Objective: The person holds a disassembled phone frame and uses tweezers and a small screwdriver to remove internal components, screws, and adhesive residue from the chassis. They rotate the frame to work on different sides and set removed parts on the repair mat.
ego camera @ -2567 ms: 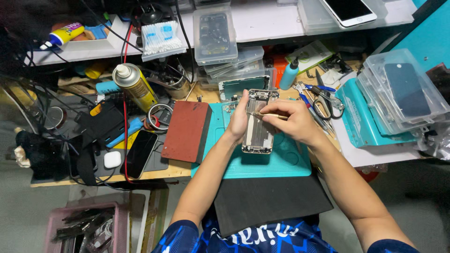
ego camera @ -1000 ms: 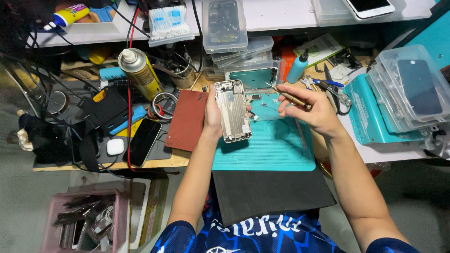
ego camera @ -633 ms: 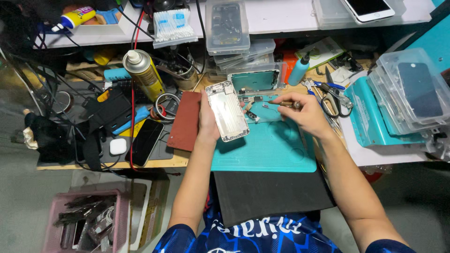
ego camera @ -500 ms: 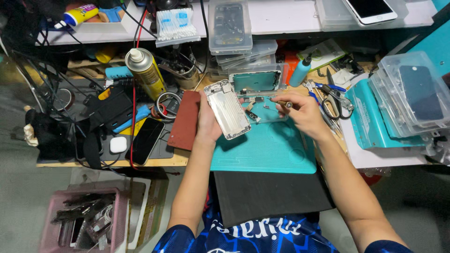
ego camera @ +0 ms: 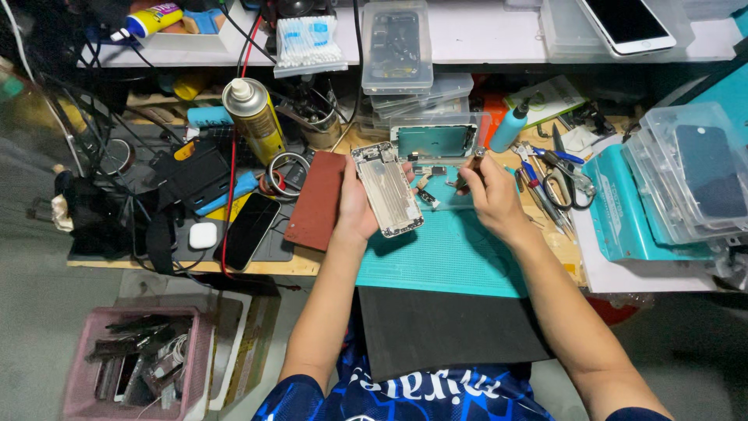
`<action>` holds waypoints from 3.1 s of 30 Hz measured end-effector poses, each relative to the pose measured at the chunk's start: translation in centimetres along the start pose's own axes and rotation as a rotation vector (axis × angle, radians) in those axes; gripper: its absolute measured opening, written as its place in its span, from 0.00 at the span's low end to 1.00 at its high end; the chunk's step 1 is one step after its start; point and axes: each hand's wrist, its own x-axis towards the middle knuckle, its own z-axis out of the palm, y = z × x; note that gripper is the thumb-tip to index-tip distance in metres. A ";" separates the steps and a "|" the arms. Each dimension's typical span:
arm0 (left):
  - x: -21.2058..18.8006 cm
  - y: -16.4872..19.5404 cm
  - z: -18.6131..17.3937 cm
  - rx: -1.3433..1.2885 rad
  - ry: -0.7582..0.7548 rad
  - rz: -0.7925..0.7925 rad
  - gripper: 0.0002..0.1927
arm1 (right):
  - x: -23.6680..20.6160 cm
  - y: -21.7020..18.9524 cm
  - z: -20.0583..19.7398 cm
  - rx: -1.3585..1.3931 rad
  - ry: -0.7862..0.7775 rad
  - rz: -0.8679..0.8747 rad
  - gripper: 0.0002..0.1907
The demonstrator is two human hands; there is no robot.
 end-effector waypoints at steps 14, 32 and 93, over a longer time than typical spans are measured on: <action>1.0 -2.8 1.4 0.058 -0.012 -0.114 0.45 | -0.5 1.8 -0.7 -0.133 -0.021 0.007 0.11; -0.3 -2.4 3.6 0.057 -0.451 -0.188 0.48 | -1.0 2.1 -0.5 0.024 0.041 0.143 0.11; -0.1 -6.2 3.8 0.080 -0.395 -0.139 0.39 | -1.6 -5.4 -3.1 -0.232 0.072 -0.173 0.09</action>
